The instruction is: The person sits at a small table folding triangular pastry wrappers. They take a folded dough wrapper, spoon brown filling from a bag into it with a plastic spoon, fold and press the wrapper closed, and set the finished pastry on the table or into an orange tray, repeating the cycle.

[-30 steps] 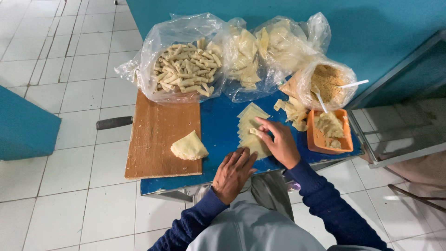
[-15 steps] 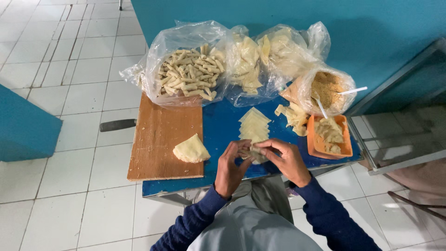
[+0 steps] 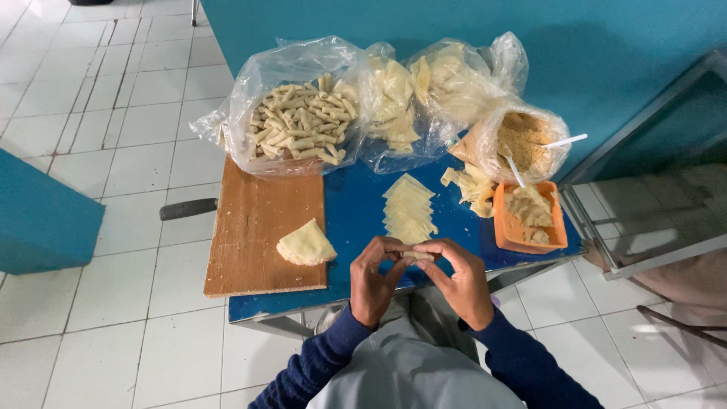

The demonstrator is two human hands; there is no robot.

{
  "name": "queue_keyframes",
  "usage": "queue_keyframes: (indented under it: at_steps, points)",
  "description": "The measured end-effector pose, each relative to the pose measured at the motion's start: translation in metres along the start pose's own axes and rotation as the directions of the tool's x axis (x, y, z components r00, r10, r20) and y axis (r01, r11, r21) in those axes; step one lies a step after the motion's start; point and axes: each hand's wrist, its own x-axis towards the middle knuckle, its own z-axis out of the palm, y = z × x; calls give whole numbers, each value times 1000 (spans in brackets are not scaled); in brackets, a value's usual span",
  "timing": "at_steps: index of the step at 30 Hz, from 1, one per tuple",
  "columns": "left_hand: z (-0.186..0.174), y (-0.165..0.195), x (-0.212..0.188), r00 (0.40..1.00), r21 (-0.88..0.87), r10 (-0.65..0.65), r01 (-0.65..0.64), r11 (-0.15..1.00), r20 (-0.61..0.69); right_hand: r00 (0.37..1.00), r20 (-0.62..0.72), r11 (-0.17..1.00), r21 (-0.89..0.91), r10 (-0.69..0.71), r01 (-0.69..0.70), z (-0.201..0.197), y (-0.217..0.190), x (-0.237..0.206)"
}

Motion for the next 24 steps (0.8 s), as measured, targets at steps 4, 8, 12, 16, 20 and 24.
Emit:
queue_keyframes:
  at_steps: [4,8,12,16,20,24]
  points:
    - [2,4,1,999,-4,-37,37,999,10,995,-35,992,-85,-94,90,0,2,-2]
    - [1,1,-2,1000,11,3,-3,1000,29,989,-59,989,-67,-137,133,2,6,-3]
    - [3,-13,-6,1000,-92,-23,24,995,21,973,-68,967,-145,-222,210,2,7,-4]
    - [5,-30,-12,978,-195,-194,205,959,73,935,-20,912,-230,-354,340,3,8,-4]
    - [3,-36,-15,972,-93,-233,235,967,33,975,50,945,-243,-215,221,2,16,2]
    - [-7,-31,-18,989,109,-142,146,983,-41,944,243,960,-225,223,-169,-5,32,56]
